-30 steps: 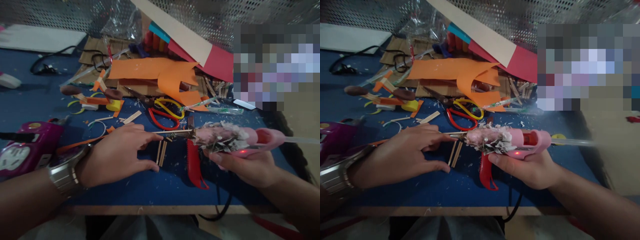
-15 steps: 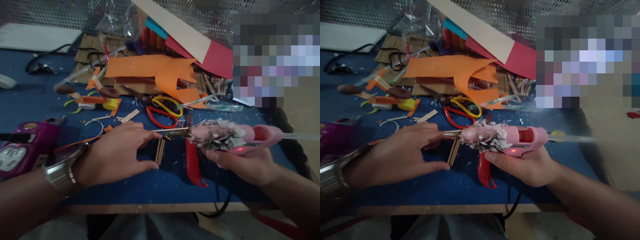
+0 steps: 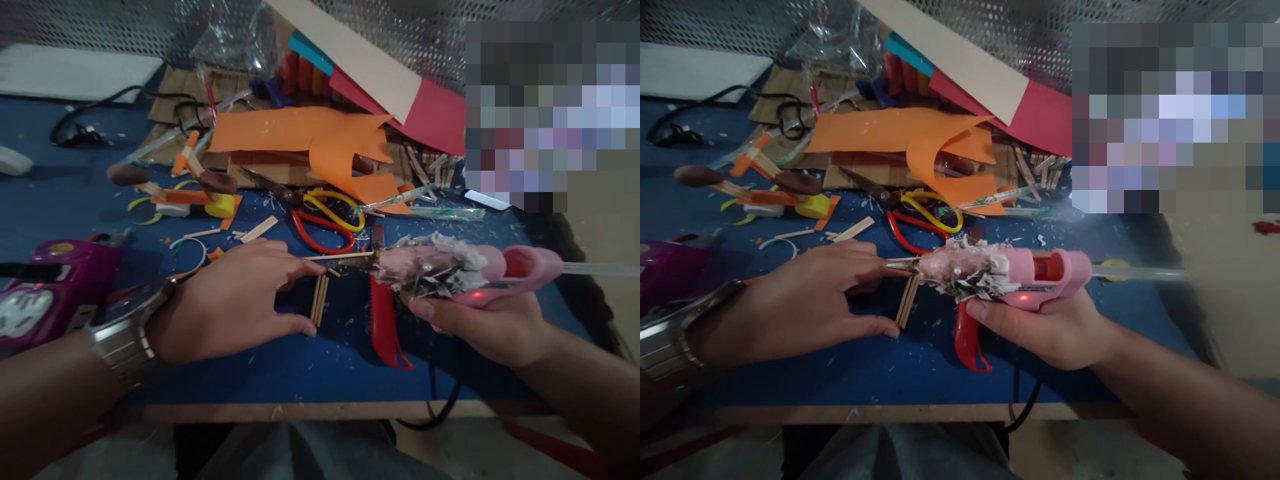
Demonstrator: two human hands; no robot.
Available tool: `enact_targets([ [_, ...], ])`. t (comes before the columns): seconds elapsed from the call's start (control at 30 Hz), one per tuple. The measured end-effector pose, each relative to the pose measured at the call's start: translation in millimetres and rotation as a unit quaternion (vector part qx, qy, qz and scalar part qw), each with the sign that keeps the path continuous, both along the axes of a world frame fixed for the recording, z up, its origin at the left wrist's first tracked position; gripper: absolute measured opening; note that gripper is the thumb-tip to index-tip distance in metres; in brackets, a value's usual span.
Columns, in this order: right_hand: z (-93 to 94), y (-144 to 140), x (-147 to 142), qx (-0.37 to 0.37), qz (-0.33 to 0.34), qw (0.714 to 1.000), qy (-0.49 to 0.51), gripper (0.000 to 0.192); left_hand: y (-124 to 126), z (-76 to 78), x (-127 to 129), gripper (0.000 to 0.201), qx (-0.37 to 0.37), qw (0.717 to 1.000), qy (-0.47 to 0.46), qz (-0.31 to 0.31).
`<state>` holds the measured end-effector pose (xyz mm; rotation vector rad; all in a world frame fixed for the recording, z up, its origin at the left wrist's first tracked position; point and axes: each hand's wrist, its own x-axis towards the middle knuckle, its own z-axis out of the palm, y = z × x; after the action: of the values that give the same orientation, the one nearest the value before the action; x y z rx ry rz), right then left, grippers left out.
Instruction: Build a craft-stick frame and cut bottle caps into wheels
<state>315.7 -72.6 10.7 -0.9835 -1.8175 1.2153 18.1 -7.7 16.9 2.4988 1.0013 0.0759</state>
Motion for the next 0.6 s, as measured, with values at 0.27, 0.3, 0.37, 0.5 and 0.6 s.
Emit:
enact_targets([
  [0.27, 2.3, 2.4, -1.1, -0.010, 0.025, 1.000, 0.008, 0.065, -0.2, 1.4, 1.2, 0.054, -0.001, 1.000, 0.025, -0.011],
  [0.3, 2.6, 2.2, -1.2, -0.008, 0.024, 1.000, 0.008, 0.064, -0.5, 1.8, 1.5, 0.052, -0.001, 1.000, 0.022, -0.010],
  [0.37, 2.8, 1.4, -1.3, -0.005, 0.024, 1.000, 0.009, 0.064, -1.3, 2.8, 2.2, 0.048, -0.005, 1.000, 0.013, -0.007],
  [0.5, 1.5, -0.1, -0.8, -0.006, -0.007, 1.000, 0.003, 0.055, -2.8, 3.9, 1.3, 0.050, -0.028, 1.000, -0.002, 0.000],
  [0.6, -1.8, -1.2, -0.2, -0.015, -0.077, 0.997, 0.000, 0.032, -4.4, 1.1, -3.0, 0.052, -0.022, 0.998, -0.059, 0.022],
])
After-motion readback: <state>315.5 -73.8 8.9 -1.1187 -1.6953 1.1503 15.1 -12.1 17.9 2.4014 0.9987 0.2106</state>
